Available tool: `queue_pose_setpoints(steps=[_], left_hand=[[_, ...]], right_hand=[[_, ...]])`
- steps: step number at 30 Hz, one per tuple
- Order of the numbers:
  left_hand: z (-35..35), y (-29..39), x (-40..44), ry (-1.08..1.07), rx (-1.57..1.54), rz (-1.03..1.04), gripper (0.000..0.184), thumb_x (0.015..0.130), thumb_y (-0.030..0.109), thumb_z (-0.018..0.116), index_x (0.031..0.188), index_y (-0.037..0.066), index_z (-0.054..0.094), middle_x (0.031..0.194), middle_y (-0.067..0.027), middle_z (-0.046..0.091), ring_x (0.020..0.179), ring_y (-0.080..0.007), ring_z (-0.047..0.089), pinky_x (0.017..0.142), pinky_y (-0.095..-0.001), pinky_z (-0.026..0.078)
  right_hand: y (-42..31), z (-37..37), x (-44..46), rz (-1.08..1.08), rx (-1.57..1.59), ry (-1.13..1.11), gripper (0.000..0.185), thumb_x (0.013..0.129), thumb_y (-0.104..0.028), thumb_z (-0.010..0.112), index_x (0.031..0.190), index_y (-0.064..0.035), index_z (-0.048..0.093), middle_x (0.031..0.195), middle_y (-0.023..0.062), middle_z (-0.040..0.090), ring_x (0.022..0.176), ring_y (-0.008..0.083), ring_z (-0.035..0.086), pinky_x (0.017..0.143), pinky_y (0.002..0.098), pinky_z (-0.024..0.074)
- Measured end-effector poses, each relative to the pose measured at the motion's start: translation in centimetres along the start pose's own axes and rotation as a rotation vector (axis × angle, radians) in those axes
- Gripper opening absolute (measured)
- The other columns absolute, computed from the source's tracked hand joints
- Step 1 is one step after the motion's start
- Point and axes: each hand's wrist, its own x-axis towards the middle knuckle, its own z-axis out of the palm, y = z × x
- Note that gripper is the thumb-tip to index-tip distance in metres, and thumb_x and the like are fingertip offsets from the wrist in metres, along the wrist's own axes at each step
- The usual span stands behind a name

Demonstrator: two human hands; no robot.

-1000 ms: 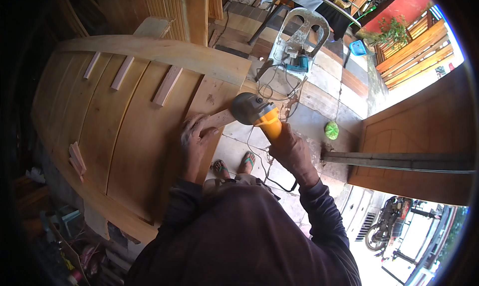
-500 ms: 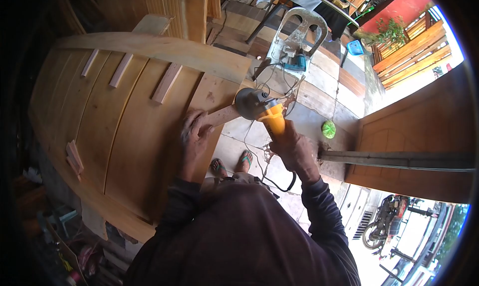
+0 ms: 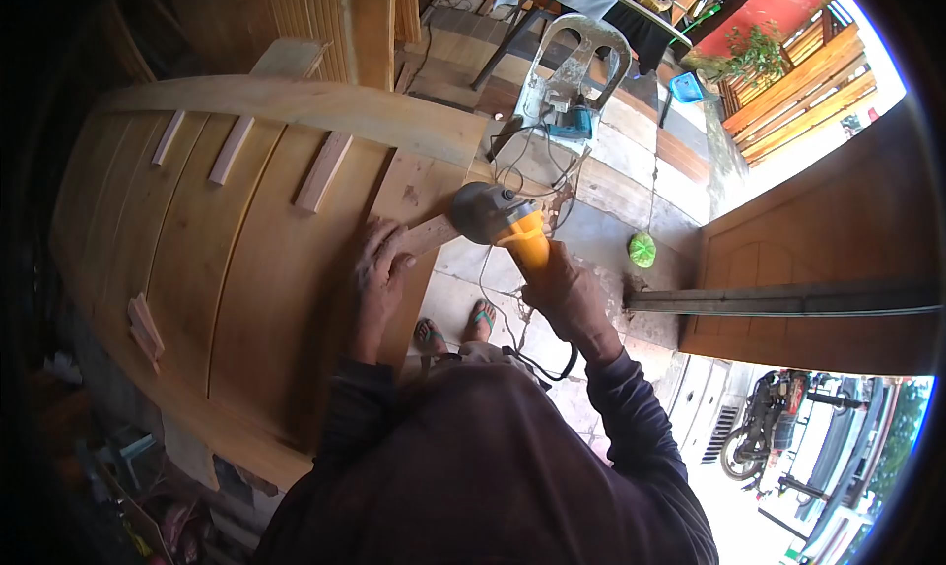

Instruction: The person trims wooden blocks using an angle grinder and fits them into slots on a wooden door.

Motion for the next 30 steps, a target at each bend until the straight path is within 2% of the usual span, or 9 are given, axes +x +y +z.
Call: queue_pose_setpoints(steps=[6,15,16,19,20,23,24,29,30], left_hand=[[-0.4,0.3,0.2,-0.002,0.031,0.009,0.051,0.09,0.004,0.079,0.14,0.003,0.067,0.145,-0.0168,0.064,0.142,-0.041,0.056,0.118,-0.0499,0.047],[-0.7,0.4,0.1,-0.039,0.039,0.007,0.049,0.094,0.009,0.077,0.141,0.002,0.066,0.146,-0.0183,0.063,0.143,-0.0417,0.054,0.119,-0.05,0.046],[-0.8,0.4,0.1,-0.044,0.03,0.005,0.049,0.094,0.01,0.078,0.141,0.002,0.066,0.147,-0.0185,0.063,0.144,-0.0415,0.054,0.12,-0.0498,0.045],[-0.4,0.2,0.1,-0.052,0.035,0.004,0.053,0.092,0.011,0.08,0.142,0.001,0.065,0.152,-0.019,0.059,0.145,-0.0414,0.052,0.12,-0.0495,0.046],[-0.3,0.1,0.1,-0.052,0.044,0.007,0.054,0.091,0.011,0.081,0.142,0.001,0.065,0.153,-0.0192,0.057,0.146,-0.0414,0.051,0.12,-0.0493,0.046],[-0.9,2.5,0.5,-0.054,0.071,-0.009,0.057,0.089,0.011,0.084,0.143,0.003,0.065,0.153,-0.0185,0.055,0.143,-0.0402,0.052,0.117,-0.0492,0.047],[-0.7,2.1,0.2,-0.057,0.039,-0.055,0.057,0.089,0.011,0.084,0.143,0.004,0.066,0.151,-0.0177,0.055,0.141,-0.039,0.052,0.116,-0.0486,0.047],[-0.4,0.3,-0.7,0.009,0.091,-0.204,0.057,0.089,0.011,0.085,0.144,0.007,0.067,0.139,-0.013,0.059,0.134,-0.0316,0.055,0.11,-0.0422,0.05],[-0.8,0.4,-0.6,0.019,0.027,-0.207,0.057,0.09,0.011,0.085,0.144,0.007,0.066,0.138,-0.0118,0.06,0.13,-0.0301,0.056,0.108,-0.0421,0.05]], right_hand=[[-1.3,0.4,-1.2,-0.043,0.081,0.036,0.057,0.087,-0.022,0.08,0.135,-0.0091,0.052,0.097,0.0262,0.074,0.092,0.0507,0.072,0.076,0.0555,0.0564],[0.5,-0.6,-0.9,0.037,0.033,0.044,0.057,0.086,-0.021,0.082,0.134,-0.0082,0.052,0.096,0.0261,0.073,0.092,0.0515,0.071,0.075,0.0543,0.0558],[1.3,-0.4,-0.9,0.017,0.111,0.079,0.058,0.085,-0.02,0.082,0.133,-0.0078,0.053,0.095,0.0244,0.074,0.09,0.049,0.072,0.074,0.0524,0.0555],[3.0,-0.5,-1.4,0.12,0.186,0.15,0.055,0.085,-0.019,0.084,0.133,-0.0101,0.058,0.098,0.0166,0.073,0.088,0.0321,0.074,0.079,0.0428,0.057],[3.3,-0.7,-1.6,0.133,0.226,0.162,0.056,0.083,-0.016,0.084,0.133,-0.0075,0.06,0.099,0.012,0.072,0.088,0.0236,0.07,0.081,0.0397,0.0566],[5.1,-0.4,-2.3,0.182,0.349,0.229,0.054,0.082,-0.017,0.082,0.131,-0.0044,0.061,0.106,0.0181,0.074,0.093,0.0303,0.074,0.08,0.043,0.0565],[5.6,-0.6,-2.6,0.234,0.365,0.223,0.056,0.082,-0.016,0.082,0.132,-0.0025,0.06,0.105,0.0144,0.072,0.093,0.0231,0.07,0.081,0.0392,0.056],[8.5,0.1,-2.9,0.308,0.523,0.229,0.046,0.082,-0.012,0.08,0.123,-0.0033,0.059,0.089,0.0062,0.063,0.073,0.0157,0.061,0.065,0.0335,0.0537],[8.7,0.0,-2.9,0.36,0.531,0.212,0.046,0.082,-0.013,0.08,0.122,-0.0026,0.059,0.089,0.0071,0.064,0.074,0.0166,0.062,0.066,0.034,0.0538]])
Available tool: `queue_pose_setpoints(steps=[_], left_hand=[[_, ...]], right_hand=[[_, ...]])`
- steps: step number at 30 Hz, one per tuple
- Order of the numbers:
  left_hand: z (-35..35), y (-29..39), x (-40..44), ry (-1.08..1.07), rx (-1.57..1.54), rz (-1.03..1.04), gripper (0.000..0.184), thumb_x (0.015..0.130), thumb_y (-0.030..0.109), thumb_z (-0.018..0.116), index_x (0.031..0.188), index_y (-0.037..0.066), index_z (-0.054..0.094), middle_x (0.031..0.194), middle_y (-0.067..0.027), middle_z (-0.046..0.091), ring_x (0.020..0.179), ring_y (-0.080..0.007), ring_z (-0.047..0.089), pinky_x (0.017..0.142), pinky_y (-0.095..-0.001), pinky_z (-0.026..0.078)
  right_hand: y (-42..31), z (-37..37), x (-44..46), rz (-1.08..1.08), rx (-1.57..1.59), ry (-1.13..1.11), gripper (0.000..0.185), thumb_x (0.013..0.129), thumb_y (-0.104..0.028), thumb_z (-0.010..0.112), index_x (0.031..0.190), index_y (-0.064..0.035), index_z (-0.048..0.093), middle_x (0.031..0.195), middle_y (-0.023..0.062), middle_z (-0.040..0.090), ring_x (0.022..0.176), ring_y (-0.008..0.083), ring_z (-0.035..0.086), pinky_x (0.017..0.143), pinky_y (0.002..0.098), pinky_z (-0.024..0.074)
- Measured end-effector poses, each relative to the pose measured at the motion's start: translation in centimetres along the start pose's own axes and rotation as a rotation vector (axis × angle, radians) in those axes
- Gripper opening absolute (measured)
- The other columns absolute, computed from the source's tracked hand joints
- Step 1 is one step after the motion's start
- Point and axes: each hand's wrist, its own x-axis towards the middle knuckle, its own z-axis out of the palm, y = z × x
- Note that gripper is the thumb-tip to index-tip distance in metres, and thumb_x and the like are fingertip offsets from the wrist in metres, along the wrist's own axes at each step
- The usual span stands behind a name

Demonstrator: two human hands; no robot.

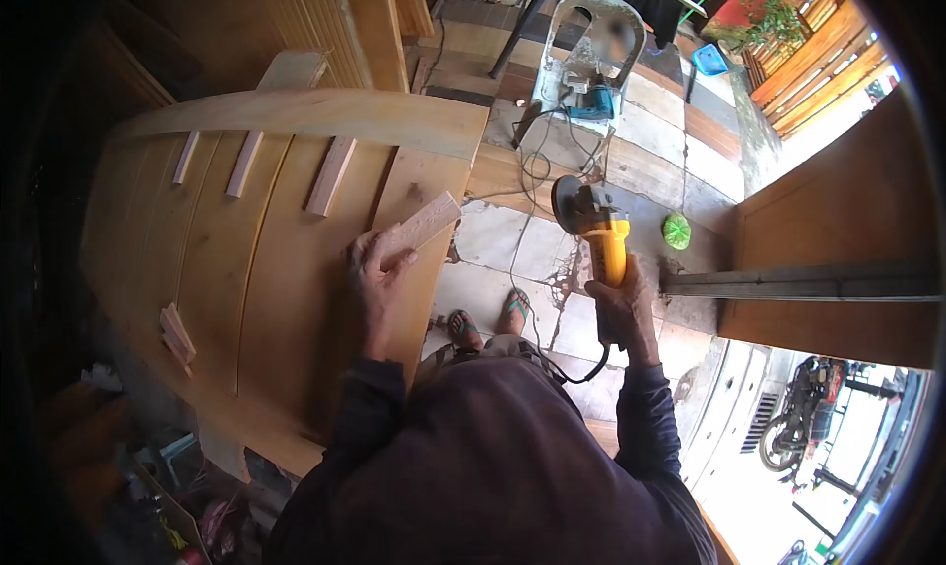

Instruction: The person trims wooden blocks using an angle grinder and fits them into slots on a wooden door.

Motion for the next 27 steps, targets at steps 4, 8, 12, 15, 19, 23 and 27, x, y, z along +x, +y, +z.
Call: queue_pose_setpoints(steps=[4,8,12,15,19,23,27], left_hand=[[-1.3,1.3,0.1,0.015,-0.592,-0.167,0.048,0.098,0.015,0.08,0.144,0.007,0.067,0.133,-0.0058,0.067,0.119,-0.0198,0.061,0.104,-0.0357,0.05],[-2.3,2.5,-0.6,-0.09,-0.87,-0.406,0.045,0.106,0.022,0.074,0.147,0.006,0.065,0.129,-0.0028,0.071,0.117,-0.0132,0.064,0.106,-0.0322,0.049],[-3.3,4.3,-0.6,-0.192,-0.886,-0.497,0.05,0.108,0.032,0.07,0.149,0.004,0.061,0.128,-0.0056,0.073,0.127,-0.0188,0.065,0.109,-0.0349,0.049],[-3.6,6.4,-0.6,-0.236,-1.144,-0.623,0.052,0.11,0.039,0.065,0.147,0.003,0.06,0.129,-0.0085,0.074,0.129,-0.0242,0.067,0.11,-0.0389,0.052],[-2.7,5.3,0.6,-0.167,-1.308,-0.684,0.048,0.112,0.041,0.06,0.142,0.003,0.06,0.126,-0.0148,0.075,0.122,-0.0303,0.073,0.102,-0.0407,0.063],[-2.2,5.1,1.2,-0.092,-1.336,-0.778,0.045,0.113,0.04,0.058,0.138,0.003,0.061,0.121,-0.0194,0.076,0.113,-0.0324,0.078,0.089,-0.0369,0.071],[-1.7,6.0,1.1,-0.062,-1.395,-0.811,0.045,0.112,0.038,0.06,0.139,0.002,0.06,0.12,-0.0193,0.076,0.109,-0.0312,0.079,0.085,-0.0363,0.072]], right_hand=[[0.4,-0.1,0.2,0.053,0.088,-0.013,0.042,0.083,-0.014,0.081,0.117,-0.0026,0.059,0.084,0.0064,0.065,0.066,0.0151,0.062,0.059,0.0322,0.053],[1.7,-0.7,1.3,0.063,0.106,-0.051,0.041,0.084,-0.013,0.08,0.119,-0.0045,0.06,0.085,0.0054,0.066,0.067,0.0159,0.063,0.059,0.0326,0.0533],[2.4,-0.8,2.4,0.009,0.175,-0.117,0.043,0.085,-0.013,0.079,0.123,-0.0056,0.059,0.093,0.0045,0.065,0.076,0.0148,0.062,0.065,0.032,0.0532],[3.1,-0.9,2.8,-0.035,0.21,-0.145,0.039,0.085,-0.015,0.078,0.117,-0.0055,0.058,0.088,0.0028,0.061,0.071,0.0138,0.059,0.062,0.0315,0.0505],[3.3,-1.0,3.9,-0.054,0.226,-0.171,0.037,0.086,-0.017,0.079,0.115,-0.0059,0.058,0.084,0.0014,0.06,0.066,0.0129,0.057,0.059,0.0316,0.0492],[3.5,-1.4,4.1,-0.062,0.219,-0.192,0.04,0.086,-0.018,0.081,0.117,-0.006,0.059,0.086,0.001,0.06,0.068,0.012,0.057,0.06,0.0304,0.0495],[4.4,-1.4,4.6,-0.113,0.268,-0.205,0.042,0.085,-0.018,0.083,0.119,-0.0065,0.059,0.089,0.0003,0.061,0.072,0.0114,0.057,0.062,0.0291,0.0497]])
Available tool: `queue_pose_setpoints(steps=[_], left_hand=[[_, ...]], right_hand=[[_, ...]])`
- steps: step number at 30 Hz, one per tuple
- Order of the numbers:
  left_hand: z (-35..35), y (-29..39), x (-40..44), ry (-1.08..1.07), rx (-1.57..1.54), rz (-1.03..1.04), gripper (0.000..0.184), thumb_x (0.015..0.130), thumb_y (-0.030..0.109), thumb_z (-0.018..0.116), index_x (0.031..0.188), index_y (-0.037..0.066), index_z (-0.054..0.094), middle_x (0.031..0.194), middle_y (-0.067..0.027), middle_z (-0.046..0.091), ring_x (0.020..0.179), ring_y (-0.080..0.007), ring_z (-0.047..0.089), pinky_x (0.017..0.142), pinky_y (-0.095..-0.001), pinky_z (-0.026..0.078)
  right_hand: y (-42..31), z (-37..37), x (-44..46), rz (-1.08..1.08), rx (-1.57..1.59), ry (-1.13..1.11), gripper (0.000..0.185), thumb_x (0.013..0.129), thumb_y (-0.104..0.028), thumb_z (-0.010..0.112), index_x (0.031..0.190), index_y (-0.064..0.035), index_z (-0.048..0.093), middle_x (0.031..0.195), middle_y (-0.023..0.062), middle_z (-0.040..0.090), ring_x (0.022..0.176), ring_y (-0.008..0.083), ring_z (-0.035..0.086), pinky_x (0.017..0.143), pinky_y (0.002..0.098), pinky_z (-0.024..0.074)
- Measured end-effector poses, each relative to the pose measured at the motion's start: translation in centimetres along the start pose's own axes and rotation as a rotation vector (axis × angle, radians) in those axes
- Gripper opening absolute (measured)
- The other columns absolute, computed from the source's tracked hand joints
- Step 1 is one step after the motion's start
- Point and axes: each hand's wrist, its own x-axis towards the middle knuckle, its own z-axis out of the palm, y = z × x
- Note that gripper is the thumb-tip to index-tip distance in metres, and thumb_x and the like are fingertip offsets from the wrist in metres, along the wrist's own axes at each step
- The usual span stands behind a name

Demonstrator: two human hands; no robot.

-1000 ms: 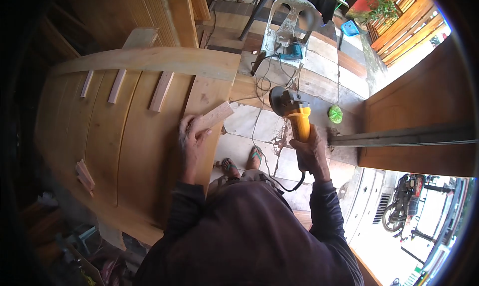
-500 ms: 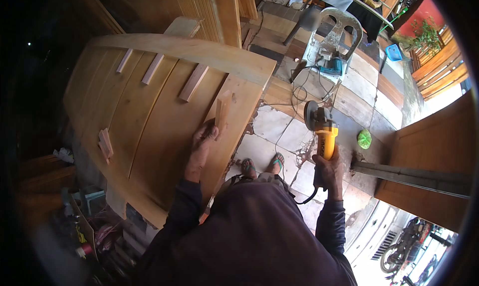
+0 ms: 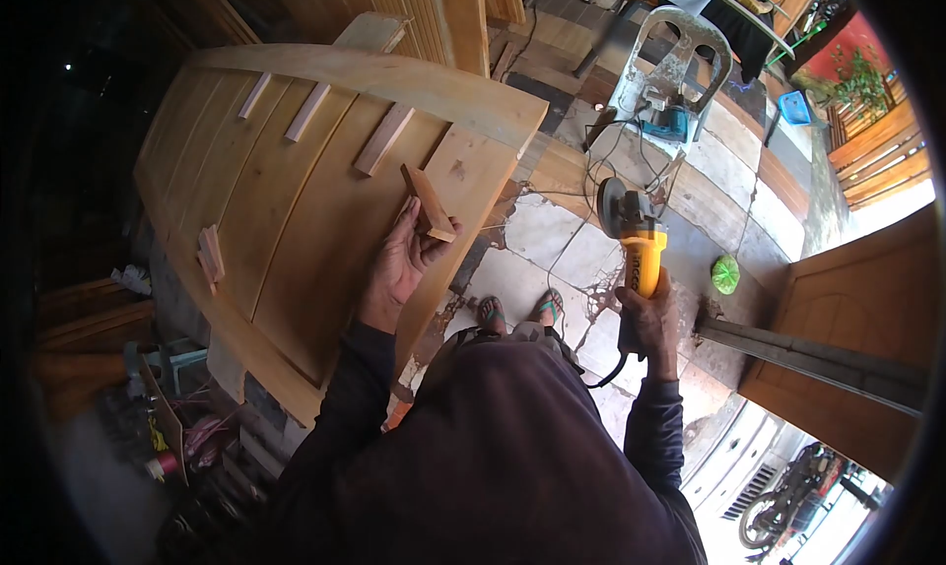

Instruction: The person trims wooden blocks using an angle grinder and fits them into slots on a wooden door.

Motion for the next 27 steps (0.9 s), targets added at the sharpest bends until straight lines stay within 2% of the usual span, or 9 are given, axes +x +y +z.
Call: queue_pose_setpoints(steps=[5,8,11,14,17,20,23,25,27], left_hand=[[0.7,-0.4,-0.2,0.013,0.015,-0.005,0.039,0.11,0.036,0.065,0.132,0.003,0.062,0.118,-0.0192,0.076,0.105,-0.0307,0.08,0.083,-0.0361,0.072],[0.2,-0.2,-0.1,0.112,0.44,0.067,0.037,0.106,0.037,0.072,0.118,0.004,0.062,0.111,-0.0164,0.077,0.096,-0.027,0.081,0.078,-0.034,0.068],[-1.8,-0.5,0.9,0.166,0.961,0.408,0.04,0.1,0.041,0.079,0.107,0.007,0.059,0.1,-0.0128,0.077,0.087,-0.0236,0.078,0.071,-0.0329,0.061],[-3.9,-0.5,1.3,0.309,1.409,0.587,0.045,0.097,0.043,0.081,0.105,0.005,0.058,0.097,-0.013,0.076,0.082,-0.0294,0.074,0.069,-0.04,0.057],[-2.4,0.5,0.1,0.435,1.96,0.585,0.052,0.095,0.047,0.081,0.111,0.002,0.06,0.111,-0.0175,0.074,0.097,-0.0347,0.073,0.077,-0.0476,0.055],[-2.0,1.2,-0.7,0.446,1.91,0.658,0.06,0.093,0.05,0.082,0.12,0.0,0.062,0.126,-0.0239,0.07,0.114,-0.0399,0.068,0.089,-0.0531,0.054],[-5.8,0.5,1.6,0.461,1.605,0.777,0.064,0.094,0.055,0.077,0.127,0.002,0.063,0.129,-0.0248,0.064,0.117,-0.045,0.062,0.097,-0.0568,0.052],[-3.7,-0.2,0.9,0.458,1.7,0.788,0.061,0.095,0.05,0.077,0.132,0.003,0.063,0.131,-0.0232,0.063,0.118,-0.0454,0.061,0.098,-0.0566,0.052],[-1.6,-1.0,0.7,0.436,1.761,0.741,0.06,0.095,0.044,0.078,0.137,0.004,0.064,0.132,-0.0226,0.062,0.118,-0.0449,0.061,0.1,-0.0551,0.052]], right_hand=[[0.2,-0.5,-0.5,0.049,0.055,-0.024,0.044,0.085,-0.015,0.083,0.121,-0.0065,0.059,0.093,0.0008,0.061,0.076,0.0117,0.058,0.065,0.0291,0.0508],[-0.5,-0.6,-0.9,0.063,0.05,-0.029,0.044,0.083,-0.011,0.082,0.12,-0.0061,0.058,0.095,0.0027,0.063,0.077,0.0124,0.06,0.067,0.0291,0.0526],[-0.9,-0.6,-1.3,0.055,0.009,-0.031,0.044,0.083,-0.012,0.082,0.119,-0.006,0.057,0.093,0.0029,0.063,0.074,0.0121,0.06,0.064,0.0289,0.0525],[-0.8,-0.6,-1.5,0.05,0.01,-0.027,0.044,0.082,-0.013,0.082,0.118,-0.0064,0.057,0.092,0.0031,0.063,0.072,0.0122,0.06,0.062,0.0289,0.0525],[-0.3,-0.8,-1.7,0.063,0.012,-0.029,0.045,0.083,-0.013,0.082,0.12,-0.0067,0.057,0.092,0.0032,0.064,0.072,0.0124,0.06,0.063,0.029,0.0527],[0.4,-1.1,-1.6,0.052,0.03,-0.022,0.048,0.084,-0.01,0.081,0.125,-0.0064,0.057,0.093,0.0033,0.064,0.071,0.0124,0.06,0.062,0.0289,0.0528],[0.2,-0.7,-2.1,0.071,0.04,0.006,0.048,0.084,-0.013,0.081,0.126,-0.0061,0.058,0.092,0.0024,0.063,0.072,0.0125,0.06,0.063,0.0294,0.0523],[-0.6,-0.4,-2.3,0.102,0.07,-0.002,0.046,0.084,-0.022,0.084,0.12,-0.006,0.06,0.092,0.0006,0.06,0.075,0.0126,0.057,0.065,0.0299,0.0503],[-0.8,-0.1,-2.2,0.101,0.086,-0.006,0.047,0.083,-0.022,0.084,0.12,-0.0064,0.06,0.092,0.0004,0.06,0.075,0.0123,0.057,0.065,0.0293,0.05]])
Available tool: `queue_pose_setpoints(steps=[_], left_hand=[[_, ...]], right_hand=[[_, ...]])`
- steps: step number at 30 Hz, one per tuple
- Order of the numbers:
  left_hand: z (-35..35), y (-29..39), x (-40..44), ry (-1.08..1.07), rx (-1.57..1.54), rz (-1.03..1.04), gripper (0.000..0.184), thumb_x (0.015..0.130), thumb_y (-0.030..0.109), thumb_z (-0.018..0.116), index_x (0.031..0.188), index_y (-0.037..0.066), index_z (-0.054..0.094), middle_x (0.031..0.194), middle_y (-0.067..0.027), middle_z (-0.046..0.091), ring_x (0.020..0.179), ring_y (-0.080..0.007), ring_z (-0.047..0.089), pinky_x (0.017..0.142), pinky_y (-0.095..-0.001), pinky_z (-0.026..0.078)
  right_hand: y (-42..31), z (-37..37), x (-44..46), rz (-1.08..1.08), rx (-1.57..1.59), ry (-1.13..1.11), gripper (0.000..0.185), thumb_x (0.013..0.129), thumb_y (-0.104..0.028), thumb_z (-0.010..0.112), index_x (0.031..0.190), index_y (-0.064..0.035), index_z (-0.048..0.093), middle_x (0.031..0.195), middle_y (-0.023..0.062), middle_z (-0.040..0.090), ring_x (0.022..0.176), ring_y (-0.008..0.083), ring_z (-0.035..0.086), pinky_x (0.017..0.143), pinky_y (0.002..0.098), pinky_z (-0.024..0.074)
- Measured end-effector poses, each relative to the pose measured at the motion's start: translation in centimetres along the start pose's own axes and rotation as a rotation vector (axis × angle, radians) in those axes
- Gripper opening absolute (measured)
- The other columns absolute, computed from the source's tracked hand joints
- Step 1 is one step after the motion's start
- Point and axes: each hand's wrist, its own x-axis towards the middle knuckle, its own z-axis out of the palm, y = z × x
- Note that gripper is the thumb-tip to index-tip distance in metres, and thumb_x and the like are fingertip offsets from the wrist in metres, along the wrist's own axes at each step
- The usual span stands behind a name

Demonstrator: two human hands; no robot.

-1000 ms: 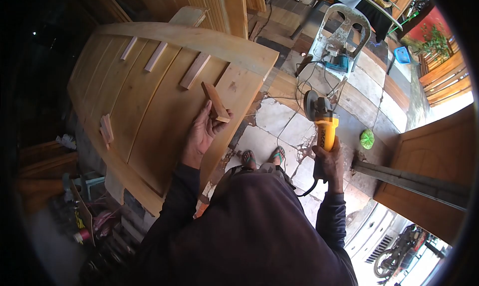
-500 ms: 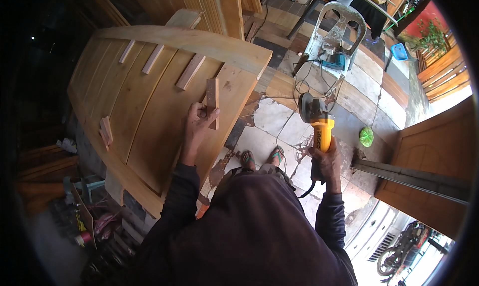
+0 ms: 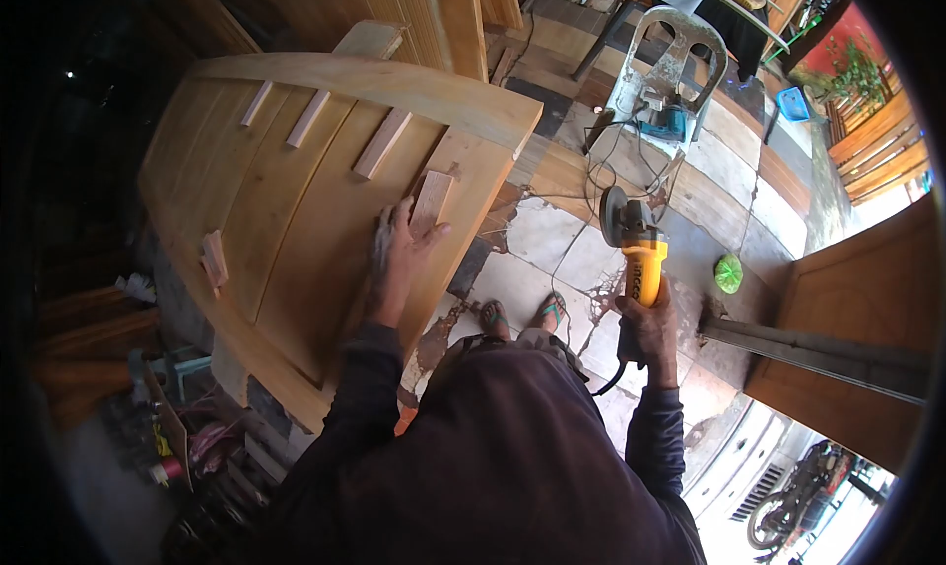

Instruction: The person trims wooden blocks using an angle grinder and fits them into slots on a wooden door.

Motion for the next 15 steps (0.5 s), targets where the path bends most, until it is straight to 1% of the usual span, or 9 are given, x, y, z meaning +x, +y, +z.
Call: queue_pose_setpoints(steps=[2,5,8,9,11,12,13,15], left_hand=[[0.3,1.2,0.0,-0.102,0.0,-0.025,0.061,0.092,0.035,0.081,0.142,0.004,0.064,0.134,-0.0233,0.06,0.117,-0.0436,0.061,0.103,-0.0522,0.051],[0.8,1.2,-0.2,-0.196,-0.011,0.193,0.055,0.092,0.025,0.079,0.142,0.007,0.064,0.137,-0.0191,0.061,0.124,-0.0423,0.057,0.106,-0.0504,0.049],[1.0,1.9,-0.1,-0.22,-0.083,0.355,0.053,0.092,0.015,0.076,0.143,0.009,0.065,0.139,-0.0148,0.062,0.128,-0.0413,0.054,0.11,-0.0506,0.046],[1.1,1.9,0.1,-0.219,-0.066,0.402,0.053,0.092,0.012,0.074,0.144,0.009,0.065,0.14,-0.0146,0.061,0.129,-0.0411,0.053,0.111,-0.0508,0.045],[1.2,1.7,0.8,-0.219,-0.041,0.504,0.053,0.092,0.007,0.072,0.145,0.01,0.065,0.142,-0.0144,0.061,0.131,-0.0406,0.052,0.114,-0.0512,0.042],[1.5,1.4,1.3,-0.257,-0.05,0.5,0.057,0.093,0.006,0.071,0.149,0.011,0.063,0.145,-0.0141,0.06,0.132,-0.0405,0.052,0.116,-0.0516,0.041],[1.7,1.6,1.8,-0.266,-0.061,0.515,0.057,0.093,0.007,0.071,0.149,0.011,0.063,0.145,-0.0142,0.061,0.132,-0.0406,0.052,0.116,-0.0516,0.041],[1.9,1.8,2.5,-0.285,-0.08,0.539,0.058,0.093,0.008,0.072,0.15,0.011,0.063,0.144,-0.0144,0.061,0.131,-0.0408,0.052,0.115,-0.0514,0.041]], right_hand=[[-0.3,0.4,0.2,-0.006,0.025,-0.018,0.048,0.083,-0.022,0.085,0.121,-0.0068,0.06,0.091,0.0003,0.06,0.074,0.0122,0.057,0.065,0.029,0.0502],[-0.1,0.4,0.1,-0.018,0.09,-0.048,0.049,0.083,-0.022,0.086,0.121,-0.0074,0.06,0.092,0.0003,0.06,0.074,0.0121,0.058,0.064,0.029,0.0515],[0.8,0.3,0.4,-0.018,0.149,-0.068,0.049,0.084,-0.022,0.086,0.122,-0.0081,0.06,0.092,0.0003,0.062,0.073,0.0123,0.061,0.064,0.0285,0.054],[2.5,-0.5,1.0,0.013,0.188,-0.115,0.056,0.084,-0.016,0.088,0.132,-0.0064,0.06,0.099,0.0011,0.065,0.082,0.0123,0.065,0.071,0.0283,0.0569],[2.3,-0.2,0.7,0.037,0.244,-0.118,0.058,0.084,-0.017,0.089,0.133,-0.0068,0.06,0.098,0.0009,0.065,0.079,0.0122,0.065,0.067,0.0283,0.0575],[4.2,-0.3,1.3,0.024,0.289,-0.135,0.059,0.084,-0.016,0.088,0.135,-0.0069,0.059,0.097,0.0005,0.064,0.077,0.0118,0.064,0.065,0.0288,0.0581],[3.5,0.0,1.0,0.054,0.255,-0.14,0.059,0.084,-0.014,0.087,0.135,-0.0066,0.059,0.099,0.0006,0.063,0.077,0.0119,0.064,0.066,0.029,0.0582],[3.7,1.0,0.7,0.083,0.301,-0.165,0.057,0.084,-0.014,0.086,0.134,-0.0059,0.059,0.102,0.0014,0.064,0.079,0.0124,0.064,0.068,0.0291,0.0585]])
